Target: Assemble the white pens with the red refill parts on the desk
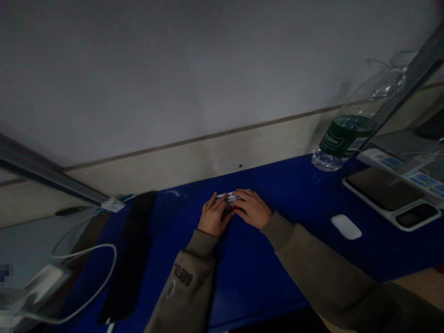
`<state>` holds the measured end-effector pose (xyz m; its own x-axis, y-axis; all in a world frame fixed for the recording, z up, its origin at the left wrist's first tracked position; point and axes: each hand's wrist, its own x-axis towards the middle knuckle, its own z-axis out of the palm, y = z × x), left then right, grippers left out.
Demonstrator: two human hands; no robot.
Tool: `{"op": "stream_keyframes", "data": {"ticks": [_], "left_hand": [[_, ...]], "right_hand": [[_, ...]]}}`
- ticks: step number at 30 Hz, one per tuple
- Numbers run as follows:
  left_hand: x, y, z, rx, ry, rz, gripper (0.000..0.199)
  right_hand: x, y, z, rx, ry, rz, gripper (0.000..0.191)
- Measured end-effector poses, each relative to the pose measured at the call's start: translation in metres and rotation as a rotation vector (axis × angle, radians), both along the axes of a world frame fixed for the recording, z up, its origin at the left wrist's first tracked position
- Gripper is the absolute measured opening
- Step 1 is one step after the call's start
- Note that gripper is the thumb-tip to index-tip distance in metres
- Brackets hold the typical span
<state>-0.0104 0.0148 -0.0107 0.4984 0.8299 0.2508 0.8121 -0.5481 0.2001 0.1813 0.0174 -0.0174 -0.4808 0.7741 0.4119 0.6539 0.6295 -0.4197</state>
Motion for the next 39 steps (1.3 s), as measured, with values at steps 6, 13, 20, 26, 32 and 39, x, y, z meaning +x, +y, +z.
{"op": "stream_keyframes", "data": {"ticks": [6,13,20,26,32,39], "left_hand": [[0.003,-0.001,0.000,0.000,0.038,0.015,0.017],[0.003,0.001,-0.005,0.068,0.041,0.054,0.017],[0.006,-0.004,0.010,0.272,0.026,0.148,0.016],[0.006,-0.006,0.015,0.280,0.151,0.145,0.023],[0.002,-0.003,0.015,0.239,0.186,0.057,0.026],[0.000,0.001,0.014,0.198,0.180,0.028,0.026]], "right_hand": [[-0.002,-0.004,0.002,0.017,-0.009,-0.016,0.015],[-0.005,-0.004,0.006,0.040,0.016,-0.063,0.014],[-0.006,-0.002,0.009,0.055,-0.029,-0.124,0.020],[-0.008,-0.004,0.009,0.118,-0.071,-0.096,0.023],[-0.006,-0.003,0.010,0.157,-0.046,-0.001,0.026],[-0.003,-0.001,0.007,0.194,-0.017,0.032,0.030]]}}
